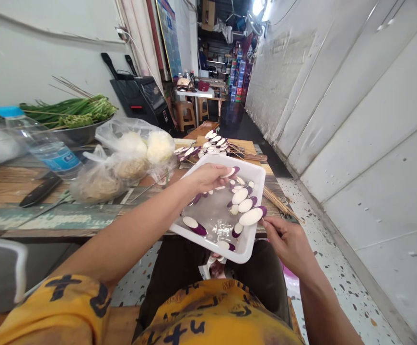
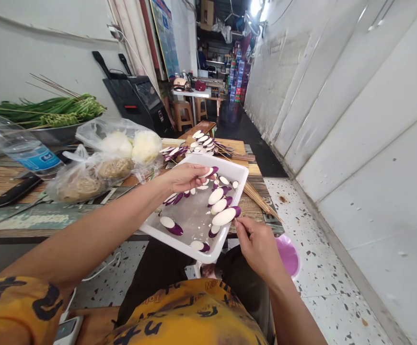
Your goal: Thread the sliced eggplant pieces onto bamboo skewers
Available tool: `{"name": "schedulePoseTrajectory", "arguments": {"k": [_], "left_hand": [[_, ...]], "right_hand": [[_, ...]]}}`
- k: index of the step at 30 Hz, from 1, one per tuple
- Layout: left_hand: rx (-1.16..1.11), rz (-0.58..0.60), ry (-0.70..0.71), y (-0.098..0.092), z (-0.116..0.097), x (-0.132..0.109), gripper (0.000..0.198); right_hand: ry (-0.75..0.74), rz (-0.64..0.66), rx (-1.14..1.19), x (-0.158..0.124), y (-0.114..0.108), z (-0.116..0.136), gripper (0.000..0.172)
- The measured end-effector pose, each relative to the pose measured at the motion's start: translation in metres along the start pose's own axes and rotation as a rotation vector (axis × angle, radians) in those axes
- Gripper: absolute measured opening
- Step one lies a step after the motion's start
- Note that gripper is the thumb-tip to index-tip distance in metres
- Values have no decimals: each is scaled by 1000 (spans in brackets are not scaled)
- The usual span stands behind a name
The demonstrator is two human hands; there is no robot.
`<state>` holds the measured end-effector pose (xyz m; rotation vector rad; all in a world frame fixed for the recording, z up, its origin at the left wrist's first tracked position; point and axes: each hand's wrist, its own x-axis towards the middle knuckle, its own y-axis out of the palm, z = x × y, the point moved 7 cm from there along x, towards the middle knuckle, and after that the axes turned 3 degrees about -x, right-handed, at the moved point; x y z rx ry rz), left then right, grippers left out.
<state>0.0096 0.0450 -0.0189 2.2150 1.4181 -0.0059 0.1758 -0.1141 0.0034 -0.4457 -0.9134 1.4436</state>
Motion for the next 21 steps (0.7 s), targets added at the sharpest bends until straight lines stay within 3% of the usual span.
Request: {"name": "schedulePoseTrajectory", "arguments": {"k": [10, 21], "left_hand": [[-67, 43, -40, 6, -1, -4, 14], [-98, 6, -27, 8, -4, -8, 18]], "right_hand": [[-4, -29, -5, -1, 0, 2, 28], [-25, -28, -14, -3, 0, 1, 27]]}}
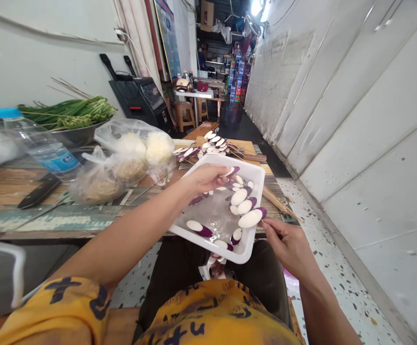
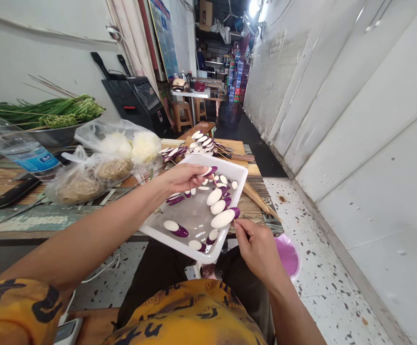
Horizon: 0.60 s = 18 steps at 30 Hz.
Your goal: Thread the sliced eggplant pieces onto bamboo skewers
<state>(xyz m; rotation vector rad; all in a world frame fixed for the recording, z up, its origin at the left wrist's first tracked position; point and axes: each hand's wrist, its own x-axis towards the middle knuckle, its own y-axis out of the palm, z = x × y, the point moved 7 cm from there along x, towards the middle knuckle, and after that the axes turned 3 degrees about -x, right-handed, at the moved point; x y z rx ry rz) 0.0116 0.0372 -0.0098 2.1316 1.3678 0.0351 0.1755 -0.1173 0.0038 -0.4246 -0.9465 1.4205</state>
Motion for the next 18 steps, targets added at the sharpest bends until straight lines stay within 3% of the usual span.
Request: {"name": "schedulePoseTrajectory", "arguments": {"k": [9, 18], "left_hand": [[41, 46, 16, 5, 1, -1, 18], [93, 34, 58, 15, 0, -10, 16]], "right_hand": [[-56, -111, -77, -5, 0, 8, 25], [-30, -129, -67, -6, 6, 13, 24]]}}
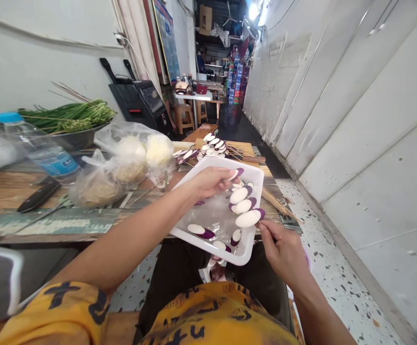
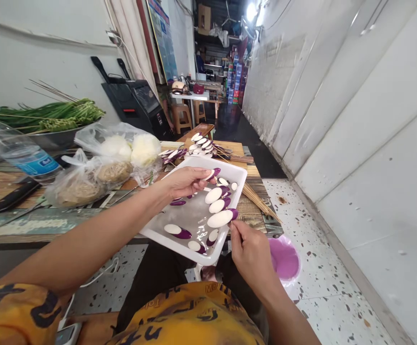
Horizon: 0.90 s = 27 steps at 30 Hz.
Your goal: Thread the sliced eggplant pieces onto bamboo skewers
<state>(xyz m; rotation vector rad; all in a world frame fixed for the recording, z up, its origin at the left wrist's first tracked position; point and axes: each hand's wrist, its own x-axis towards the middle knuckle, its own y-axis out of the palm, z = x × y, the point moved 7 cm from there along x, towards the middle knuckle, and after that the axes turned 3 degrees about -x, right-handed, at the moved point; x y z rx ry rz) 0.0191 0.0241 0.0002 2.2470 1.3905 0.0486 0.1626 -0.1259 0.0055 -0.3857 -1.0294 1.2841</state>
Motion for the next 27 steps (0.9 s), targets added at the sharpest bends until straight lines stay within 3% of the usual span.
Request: {"name": "schedulePoseTrajectory", "arguments": {"k": [11, 23, 27], "left_hand": [[15, 46, -6, 3, 2, -2, 12], [100, 99, 88, 11, -1, -5, 18], [22, 98, 157, 11, -2, 1, 22]], "right_hand": [[-49, -70, -60, 0, 2, 6, 23], [-59, -74, -69, 9, 0, 5, 25], [-67, -122, -81, 17, -5, 2, 25]]}}
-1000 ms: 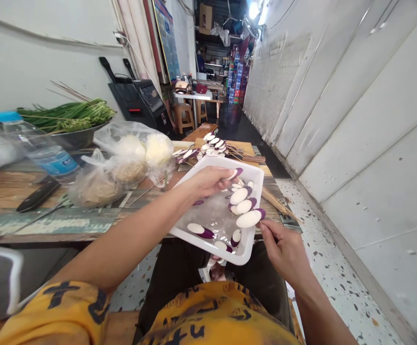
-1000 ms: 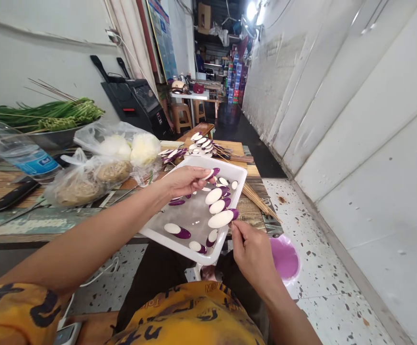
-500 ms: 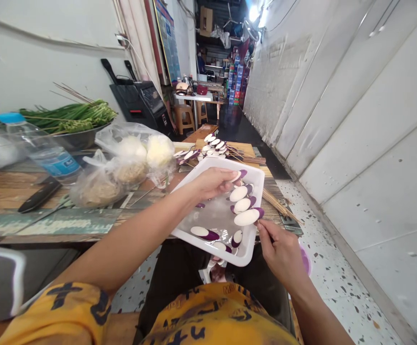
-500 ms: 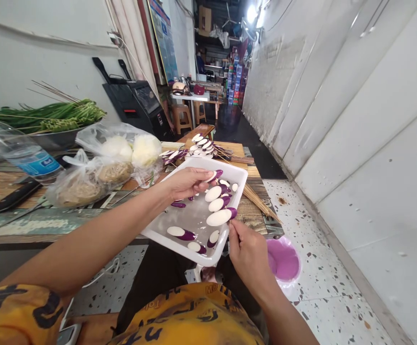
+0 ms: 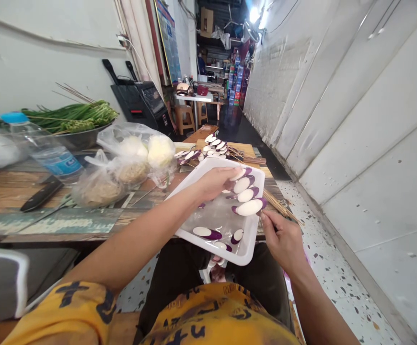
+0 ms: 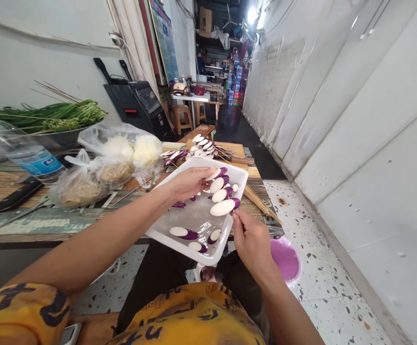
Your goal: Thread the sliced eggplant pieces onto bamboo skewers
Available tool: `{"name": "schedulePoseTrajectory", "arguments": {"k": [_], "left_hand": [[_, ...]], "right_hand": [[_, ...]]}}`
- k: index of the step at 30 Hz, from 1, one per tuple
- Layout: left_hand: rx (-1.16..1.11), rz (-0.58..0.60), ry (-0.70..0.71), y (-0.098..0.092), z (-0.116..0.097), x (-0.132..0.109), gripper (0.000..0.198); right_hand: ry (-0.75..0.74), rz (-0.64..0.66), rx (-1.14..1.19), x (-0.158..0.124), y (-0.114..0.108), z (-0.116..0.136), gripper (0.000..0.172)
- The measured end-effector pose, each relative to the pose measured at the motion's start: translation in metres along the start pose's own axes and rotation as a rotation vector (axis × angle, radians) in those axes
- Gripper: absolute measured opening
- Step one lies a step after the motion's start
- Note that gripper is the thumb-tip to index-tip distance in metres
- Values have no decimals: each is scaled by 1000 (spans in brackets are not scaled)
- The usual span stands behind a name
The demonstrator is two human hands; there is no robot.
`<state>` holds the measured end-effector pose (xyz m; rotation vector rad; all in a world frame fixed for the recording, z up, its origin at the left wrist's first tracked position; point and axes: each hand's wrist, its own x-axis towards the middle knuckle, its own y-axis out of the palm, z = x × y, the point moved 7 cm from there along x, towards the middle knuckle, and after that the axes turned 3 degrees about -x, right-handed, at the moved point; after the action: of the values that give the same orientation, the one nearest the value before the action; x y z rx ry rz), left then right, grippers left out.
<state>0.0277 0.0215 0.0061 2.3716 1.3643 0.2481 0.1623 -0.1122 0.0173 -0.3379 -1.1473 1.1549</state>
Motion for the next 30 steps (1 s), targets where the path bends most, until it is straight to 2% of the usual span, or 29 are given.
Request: {"name": "schedulePoseTrajectory", "arguments": {"k": [4, 8, 12, 18, 22, 25, 30], "left_hand": [[-85, 2, -44, -2, 8, 4, 28], [-100, 15, 20, -4, 6, 3, 26], [-109, 61, 0, 0, 7, 1, 24], [-195, -15, -20, -8, 4, 5, 10], [-299, -110, -30, -18, 0, 5, 7], [-306, -97, -76, -15, 0, 2, 11], [-318, -91, -67, -8, 0, -1, 10]], "right_hand": [[4, 12, 42, 6, 1, -2, 26], [16, 66, 84, 6, 6, -6, 28], [19, 50, 70, 6, 6, -10, 27], [-31, 77, 47, 4, 7, -6, 28], [30, 123, 155, -1, 7, -6, 26], [55, 117, 175, -3, 6, -8, 26], [47, 61, 140, -6, 6, -7, 24]]}}
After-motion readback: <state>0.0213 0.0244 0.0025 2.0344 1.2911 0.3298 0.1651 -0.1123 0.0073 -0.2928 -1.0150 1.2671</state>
